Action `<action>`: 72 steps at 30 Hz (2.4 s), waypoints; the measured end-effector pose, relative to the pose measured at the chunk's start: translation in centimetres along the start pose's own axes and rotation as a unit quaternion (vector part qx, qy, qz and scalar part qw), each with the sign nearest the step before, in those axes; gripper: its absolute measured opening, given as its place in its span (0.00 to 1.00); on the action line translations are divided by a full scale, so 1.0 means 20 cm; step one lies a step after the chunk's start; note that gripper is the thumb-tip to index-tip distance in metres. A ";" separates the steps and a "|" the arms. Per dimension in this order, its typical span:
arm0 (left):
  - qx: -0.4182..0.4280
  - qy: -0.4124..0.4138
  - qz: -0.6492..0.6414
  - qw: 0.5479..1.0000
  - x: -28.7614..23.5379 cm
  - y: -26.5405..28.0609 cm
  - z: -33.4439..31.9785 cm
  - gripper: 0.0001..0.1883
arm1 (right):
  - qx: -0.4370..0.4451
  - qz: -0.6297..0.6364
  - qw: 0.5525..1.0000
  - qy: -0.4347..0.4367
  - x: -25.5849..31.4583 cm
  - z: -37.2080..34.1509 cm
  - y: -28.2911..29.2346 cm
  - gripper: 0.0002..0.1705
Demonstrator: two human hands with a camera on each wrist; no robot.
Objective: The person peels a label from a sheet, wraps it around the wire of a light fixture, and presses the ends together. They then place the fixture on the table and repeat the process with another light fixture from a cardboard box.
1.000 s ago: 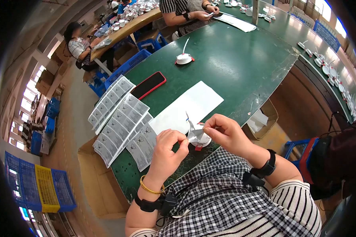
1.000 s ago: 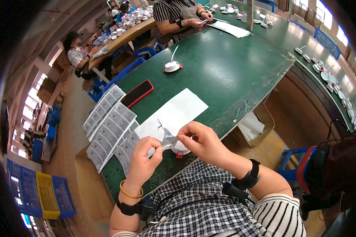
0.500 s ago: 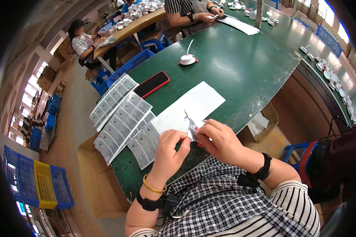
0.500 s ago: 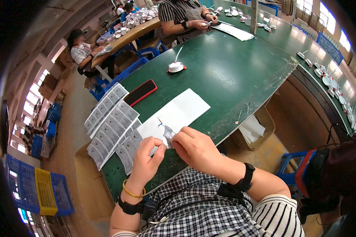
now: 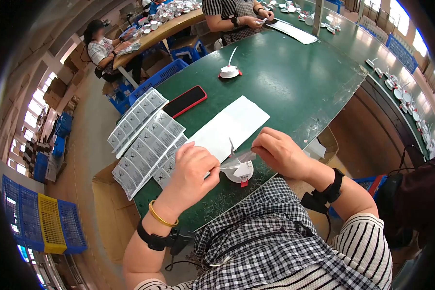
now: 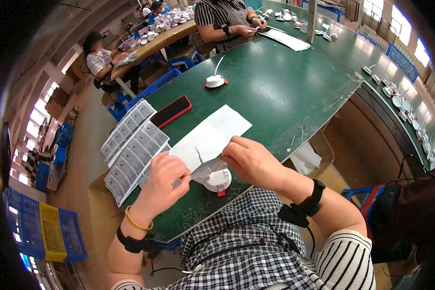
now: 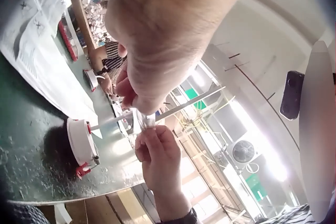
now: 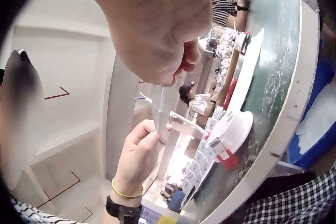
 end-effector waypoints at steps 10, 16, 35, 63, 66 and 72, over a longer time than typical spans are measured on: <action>0.032 -0.020 0.109 0.993 0.04 0.10 0.00 0.03 | 0.050 -0.040 0.998 -0.004 -0.07 0.01 0.11 0.07; -0.014 -0.024 0.081 0.996 0.07 0.07 0.00 0.03 | 0.131 0.338 0.923 -0.133 -0.11 -0.04 0.11 0.09; 0.009 0.033 0.035 0.999 0.12 0.07 -0.07 0.03 | 0.184 0.455 0.839 -0.235 -0.19 0.02 -0.21 0.11; -0.204 0.273 -0.392 0.854 -0.16 -0.32 -0.16 0.11 | -0.182 0.104 0.954 -0.215 0.04 -0.15 -0.31 0.07; -0.205 0.286 -0.461 0.815 -0.14 -0.31 -0.14 0.07 | -0.157 0.129 0.951 -0.234 0.01 -0.16 -0.29 0.07; -0.231 0.326 -0.515 0.759 -0.06 -0.33 -0.13 0.07 | -0.125 0.273 0.906 -0.298 0.00 -0.17 -0.29 0.08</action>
Point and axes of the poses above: each hand's wrist, its own z-axis towards the middle knuckle, its own y-axis out of the back of the hand, x = y × z, the point moved 1 cm from there along z, towards the middle knuckle, and after that the axes turned 4 degrees about z, right-handed, at the moved point
